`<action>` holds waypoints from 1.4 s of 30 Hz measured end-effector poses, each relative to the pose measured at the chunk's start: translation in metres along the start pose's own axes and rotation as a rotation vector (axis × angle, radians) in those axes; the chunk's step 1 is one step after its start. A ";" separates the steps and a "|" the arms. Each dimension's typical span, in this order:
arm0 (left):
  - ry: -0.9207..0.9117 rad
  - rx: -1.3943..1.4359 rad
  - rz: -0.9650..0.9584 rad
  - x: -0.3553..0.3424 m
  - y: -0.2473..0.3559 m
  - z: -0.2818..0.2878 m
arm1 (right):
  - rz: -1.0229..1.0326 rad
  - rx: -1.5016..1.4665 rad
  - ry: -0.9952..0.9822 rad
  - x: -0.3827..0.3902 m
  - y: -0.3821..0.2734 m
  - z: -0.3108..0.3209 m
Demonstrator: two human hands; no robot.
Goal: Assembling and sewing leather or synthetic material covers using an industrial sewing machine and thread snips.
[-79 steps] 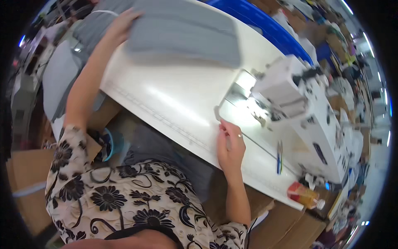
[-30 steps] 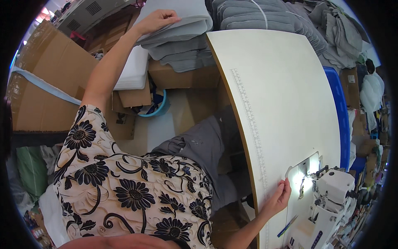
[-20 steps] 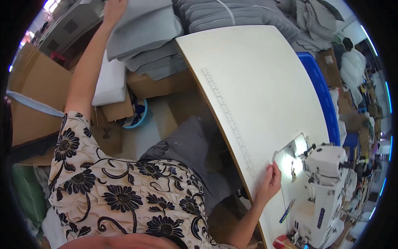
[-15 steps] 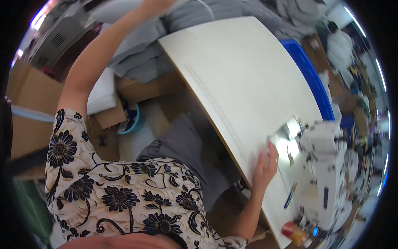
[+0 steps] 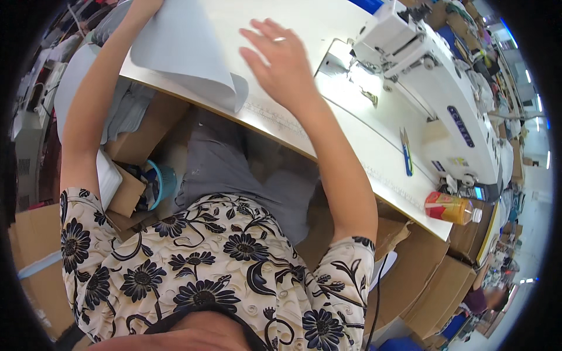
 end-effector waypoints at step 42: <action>-0.168 0.464 -0.420 0.203 0.209 0.082 | -0.210 0.158 -0.540 0.072 -0.053 -0.042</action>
Point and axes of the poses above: each hand's wrist, its own x-axis away from the middle knuckle, its own z-axis out of the back of the hand, y = z × x, the point moved 4 cm from there along -x, towards the middle knuckle, and after that the axes turned 14 degrees about -z, right-handed, at the moved point
